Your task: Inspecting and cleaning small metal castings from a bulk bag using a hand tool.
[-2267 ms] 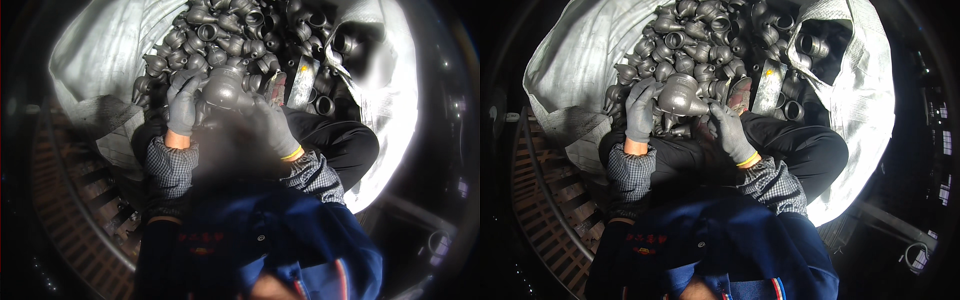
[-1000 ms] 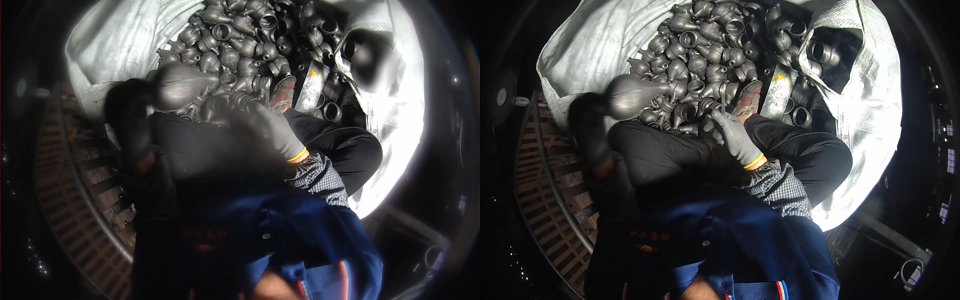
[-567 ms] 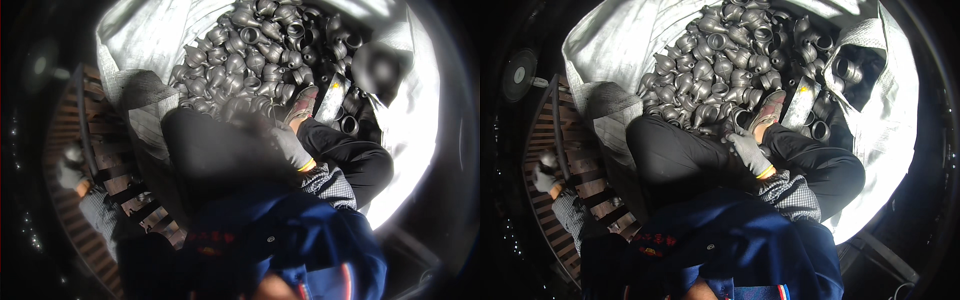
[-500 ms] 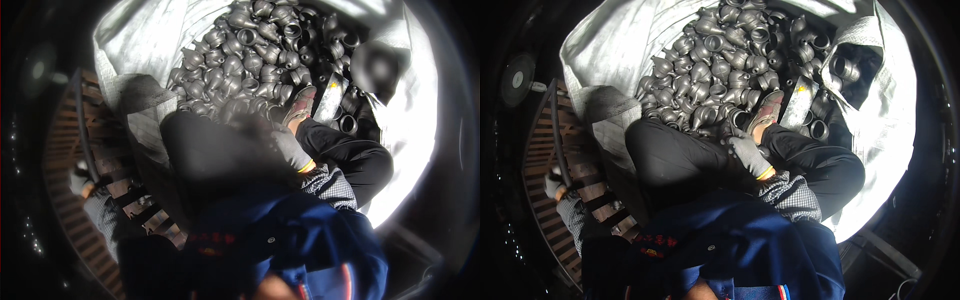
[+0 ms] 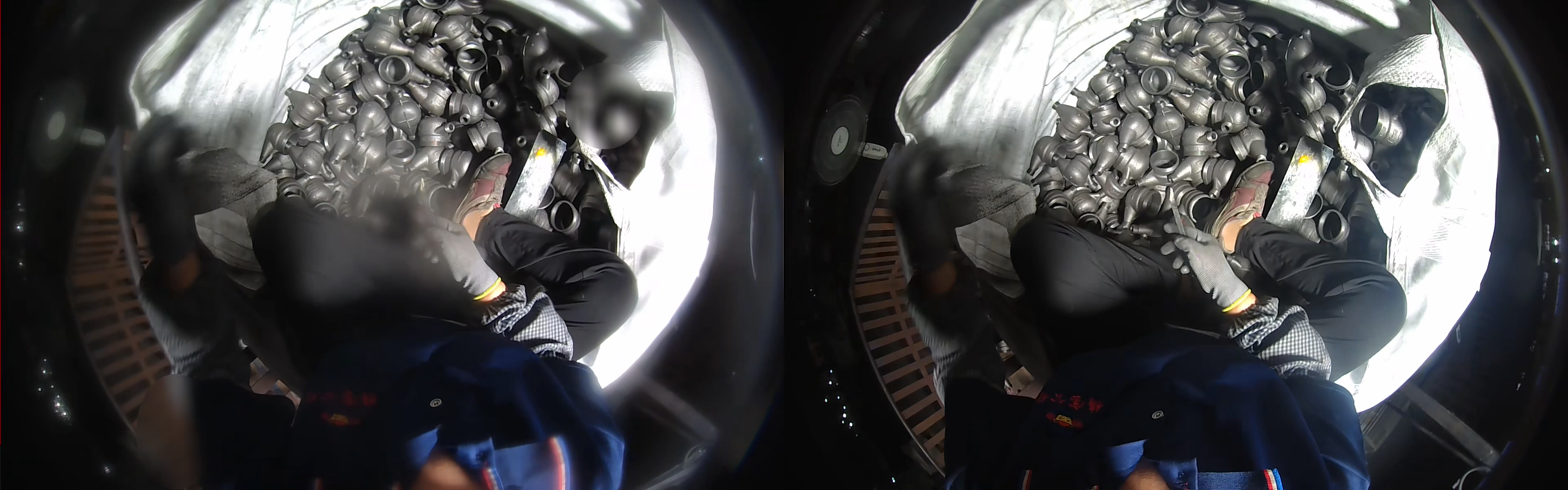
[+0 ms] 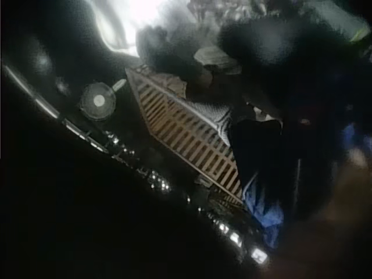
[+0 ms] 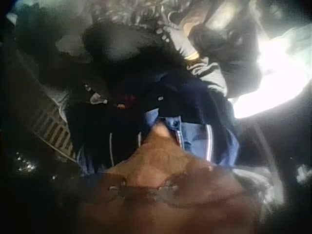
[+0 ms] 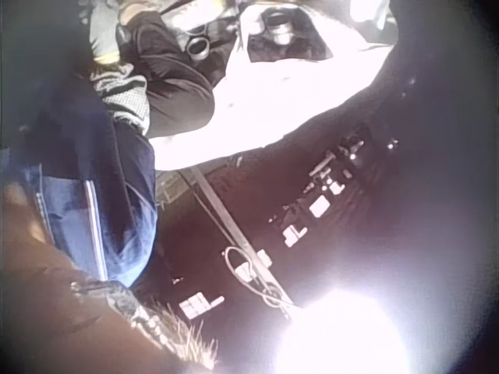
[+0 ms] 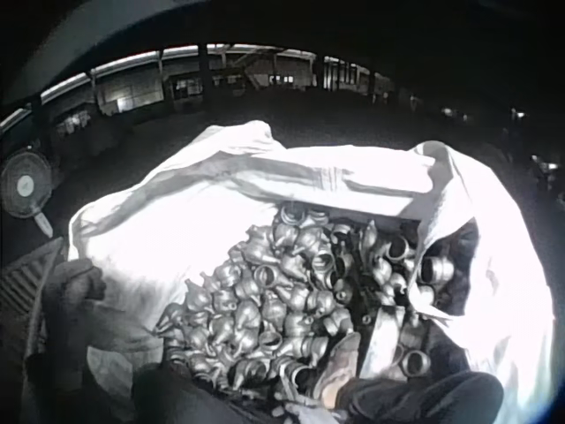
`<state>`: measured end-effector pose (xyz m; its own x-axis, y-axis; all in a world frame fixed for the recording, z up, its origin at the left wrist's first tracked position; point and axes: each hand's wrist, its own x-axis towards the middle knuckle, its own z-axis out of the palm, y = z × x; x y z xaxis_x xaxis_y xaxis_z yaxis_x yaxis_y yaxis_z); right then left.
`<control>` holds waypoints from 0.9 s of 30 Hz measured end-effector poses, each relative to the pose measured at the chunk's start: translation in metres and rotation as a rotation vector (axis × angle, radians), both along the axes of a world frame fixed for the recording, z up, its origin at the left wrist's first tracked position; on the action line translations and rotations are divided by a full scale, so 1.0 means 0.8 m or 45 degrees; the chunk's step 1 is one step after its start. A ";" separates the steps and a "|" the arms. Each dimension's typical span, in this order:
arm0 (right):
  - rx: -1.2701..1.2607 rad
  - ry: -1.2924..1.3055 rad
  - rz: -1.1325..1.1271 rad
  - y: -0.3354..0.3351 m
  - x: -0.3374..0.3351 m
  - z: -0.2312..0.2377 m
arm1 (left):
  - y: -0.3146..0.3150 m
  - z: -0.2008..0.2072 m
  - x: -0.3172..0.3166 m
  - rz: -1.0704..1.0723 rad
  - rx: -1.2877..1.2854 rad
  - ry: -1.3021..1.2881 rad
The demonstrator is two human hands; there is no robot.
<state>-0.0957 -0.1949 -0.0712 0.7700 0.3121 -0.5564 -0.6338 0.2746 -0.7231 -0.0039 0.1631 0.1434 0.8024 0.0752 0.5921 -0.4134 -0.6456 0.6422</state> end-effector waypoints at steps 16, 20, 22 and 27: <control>-0.143 0.143 -0.036 -0.005 0.033 0.037 | -0.094 -0.395 0.182 0.036 0.021 2.103; -0.134 0.149 -0.046 -0.002 0.039 0.040 | -0.063 -0.449 0.200 0.153 0.319 1.817; -0.128 0.148 -0.060 -0.003 0.037 0.038 | -0.056 -0.422 0.221 0.092 0.248 1.739; -0.124 -0.009 -0.079 -0.002 0.029 0.051 | -0.071 -0.288 0.211 0.114 0.477 1.569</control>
